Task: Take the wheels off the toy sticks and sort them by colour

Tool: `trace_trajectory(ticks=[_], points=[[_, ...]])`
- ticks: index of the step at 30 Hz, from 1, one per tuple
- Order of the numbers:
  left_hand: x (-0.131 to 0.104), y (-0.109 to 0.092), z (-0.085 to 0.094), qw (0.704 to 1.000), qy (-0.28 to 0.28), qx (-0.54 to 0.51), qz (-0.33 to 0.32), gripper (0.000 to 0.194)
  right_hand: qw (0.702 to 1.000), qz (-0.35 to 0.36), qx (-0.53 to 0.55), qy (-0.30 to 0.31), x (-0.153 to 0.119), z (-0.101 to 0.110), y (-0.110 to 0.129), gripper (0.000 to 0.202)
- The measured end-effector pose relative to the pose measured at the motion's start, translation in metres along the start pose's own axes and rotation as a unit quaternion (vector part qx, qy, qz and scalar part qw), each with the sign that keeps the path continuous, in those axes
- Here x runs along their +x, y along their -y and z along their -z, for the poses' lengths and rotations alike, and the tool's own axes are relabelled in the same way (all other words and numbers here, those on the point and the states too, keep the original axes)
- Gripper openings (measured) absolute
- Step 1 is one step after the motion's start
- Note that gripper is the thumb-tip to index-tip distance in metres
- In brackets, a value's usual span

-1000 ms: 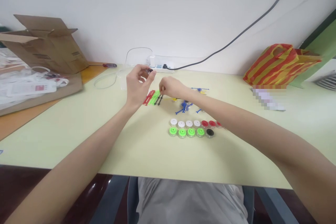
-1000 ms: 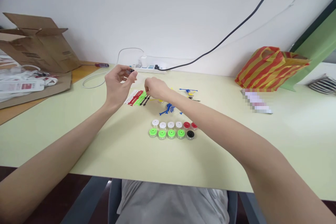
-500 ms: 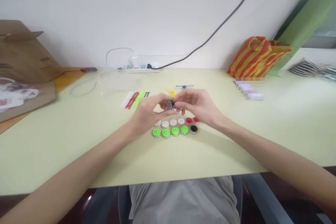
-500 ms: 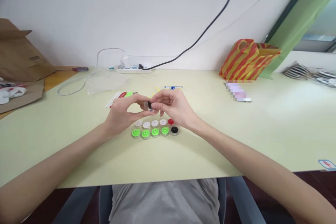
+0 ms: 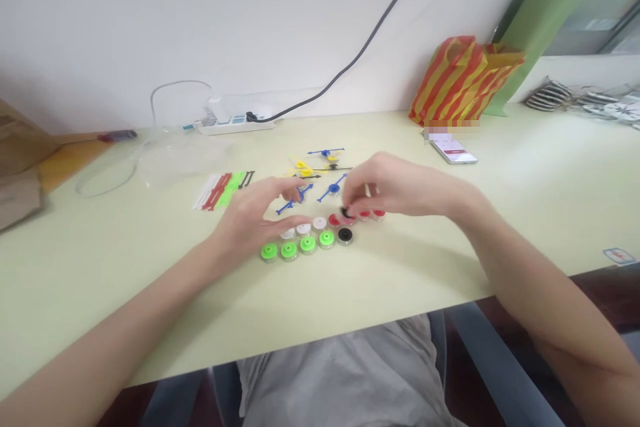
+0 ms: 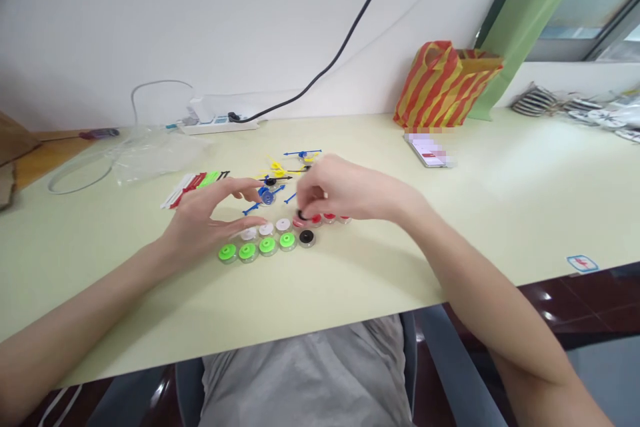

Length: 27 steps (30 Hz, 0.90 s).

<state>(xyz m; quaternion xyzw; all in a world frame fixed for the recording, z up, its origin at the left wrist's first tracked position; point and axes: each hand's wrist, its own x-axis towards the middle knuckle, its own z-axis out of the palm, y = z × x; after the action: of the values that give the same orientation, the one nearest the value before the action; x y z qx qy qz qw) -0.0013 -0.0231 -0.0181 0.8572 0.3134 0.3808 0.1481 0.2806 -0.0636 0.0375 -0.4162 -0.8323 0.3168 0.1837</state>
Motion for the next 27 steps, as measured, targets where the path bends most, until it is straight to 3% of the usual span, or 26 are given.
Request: trace_trajectory(ticks=[3,6,10,19,27], points=[[0.002,0.019,0.006,0.999,-0.040,0.029,-0.001,0.035,0.991,-0.061,-0.055,0.107,-0.012,0.013,-0.005,0.014],[0.004,0.035,0.013,0.996,-0.071,0.059,0.000,0.027,0.983,-0.075,-0.097,0.140,-0.012,0.007,-0.006,0.021],[0.006,0.042,0.018,0.993,-0.088,0.072,-0.016,0.019,0.979,-0.080,-0.130,0.134,-0.004,-0.004,-0.002,0.022],[0.005,0.045,0.015,0.991,-0.084,0.103,-0.019,0.016,0.984,-0.071,-0.112,0.115,0.001,-0.002,-0.002,0.020],[0.004,0.034,0.017,0.989,-0.056,0.140,0.003,0.014,0.981,-0.070,-0.121,0.137,0.001,-0.002,-0.004,0.013]])
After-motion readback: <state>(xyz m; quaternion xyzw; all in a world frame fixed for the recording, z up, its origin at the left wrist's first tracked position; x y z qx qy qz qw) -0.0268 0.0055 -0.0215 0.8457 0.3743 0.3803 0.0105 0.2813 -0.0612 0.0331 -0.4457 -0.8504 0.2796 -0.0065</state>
